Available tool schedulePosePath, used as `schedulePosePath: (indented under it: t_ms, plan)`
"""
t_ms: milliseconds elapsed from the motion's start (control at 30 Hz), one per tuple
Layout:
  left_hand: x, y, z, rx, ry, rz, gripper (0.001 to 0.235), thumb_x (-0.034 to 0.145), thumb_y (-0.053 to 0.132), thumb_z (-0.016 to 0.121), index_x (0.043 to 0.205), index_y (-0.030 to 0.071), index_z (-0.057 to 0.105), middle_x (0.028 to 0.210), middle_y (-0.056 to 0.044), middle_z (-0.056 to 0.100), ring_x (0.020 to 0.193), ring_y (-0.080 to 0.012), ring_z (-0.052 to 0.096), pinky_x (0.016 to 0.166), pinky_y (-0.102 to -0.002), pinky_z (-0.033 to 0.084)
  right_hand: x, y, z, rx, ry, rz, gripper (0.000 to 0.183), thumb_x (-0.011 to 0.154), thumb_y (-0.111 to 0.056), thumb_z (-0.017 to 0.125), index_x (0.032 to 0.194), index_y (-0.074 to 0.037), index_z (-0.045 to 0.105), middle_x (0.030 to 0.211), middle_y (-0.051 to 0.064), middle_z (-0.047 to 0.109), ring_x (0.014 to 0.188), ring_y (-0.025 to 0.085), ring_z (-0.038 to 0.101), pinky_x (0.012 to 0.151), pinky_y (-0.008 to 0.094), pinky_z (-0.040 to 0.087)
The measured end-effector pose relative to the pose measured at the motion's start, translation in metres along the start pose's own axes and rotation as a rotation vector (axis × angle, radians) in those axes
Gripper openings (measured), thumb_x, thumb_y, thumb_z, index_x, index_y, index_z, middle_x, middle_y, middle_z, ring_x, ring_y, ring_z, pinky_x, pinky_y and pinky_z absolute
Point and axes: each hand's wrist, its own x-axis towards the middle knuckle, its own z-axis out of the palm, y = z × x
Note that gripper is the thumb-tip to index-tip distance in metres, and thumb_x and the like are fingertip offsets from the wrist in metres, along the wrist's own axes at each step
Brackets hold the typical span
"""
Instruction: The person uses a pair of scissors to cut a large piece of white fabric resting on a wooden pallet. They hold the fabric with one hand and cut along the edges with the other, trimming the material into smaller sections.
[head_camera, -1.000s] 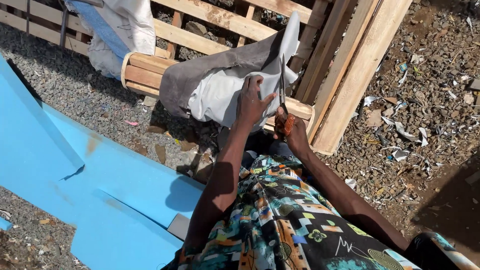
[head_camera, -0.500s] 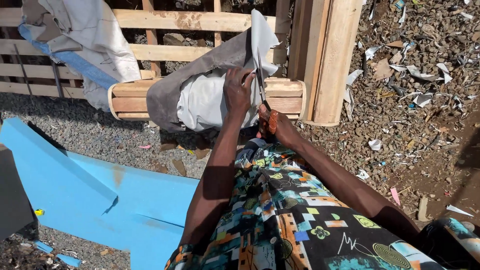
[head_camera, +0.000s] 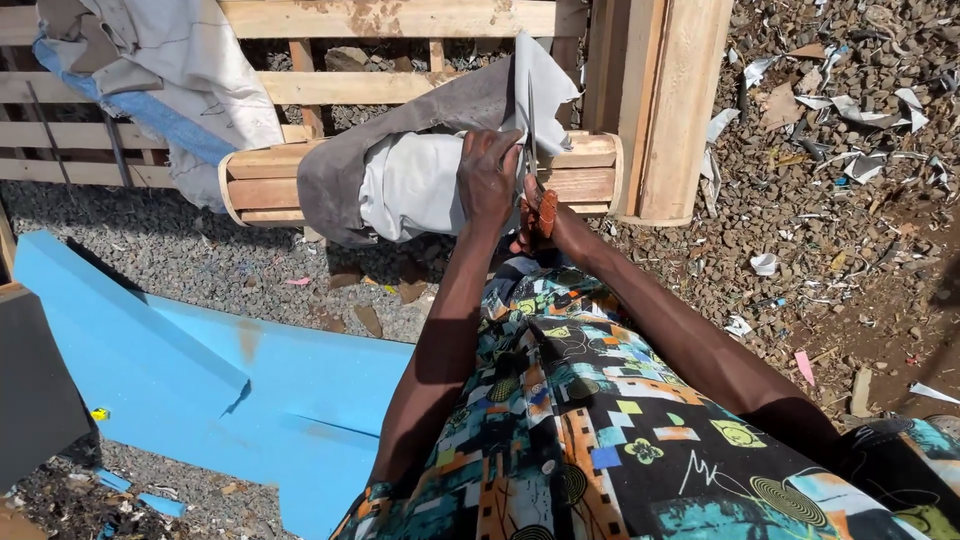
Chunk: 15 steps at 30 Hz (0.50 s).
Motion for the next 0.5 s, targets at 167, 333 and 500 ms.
schedulePosePath:
  t_ms: [167, 333, 500]
  plan:
    - [-0.001, -0.001, -0.001, 0.021, 0.000, 0.039, 0.014, 0.096, 0.013, 0.074, 0.109, 0.015, 0.077, 0.090, -0.006, 0.062, 0.096, -0.0315, 0.065, 0.080, -0.043, 0.058, 0.005, 0.012, 0.003, -0.023, 0.029, -0.022, 0.076, 0.093, -0.085, 0.046, 0.080, -0.012, 0.062, 0.071, 0.011, 0.066, 0.073, 0.027, 0.073, 0.074, 0.035, 0.061]
    - [0.001, 0.008, -0.009, 0.045, -0.025, 0.040, 0.011, 0.100, 0.015, 0.071, 0.110, 0.017, 0.076, 0.088, -0.004, 0.060, 0.095, -0.0303, 0.065, 0.076, -0.042, 0.059, 0.058, 0.106, -0.048, -0.216, 0.353, -0.153, 0.059, 0.103, -0.042, 0.051, 0.092, 0.014, 0.063, 0.078, 0.038, 0.060, 0.089, 0.055, 0.065, 0.082, 0.057, 0.050]
    - [-0.007, 0.001, 0.003, 0.069, -0.015, 0.029, 0.017, 0.098, 0.011, 0.070, 0.113, 0.018, 0.076, 0.090, -0.004, 0.060, 0.097, -0.0313, 0.065, 0.073, -0.046, 0.060, 0.029, 0.069, -0.019, -0.106, 0.315, -0.115, 0.060, 0.104, -0.052, 0.054, 0.082, 0.001, 0.068, 0.073, 0.024, 0.063, 0.072, 0.036, 0.069, 0.069, 0.043, 0.056]
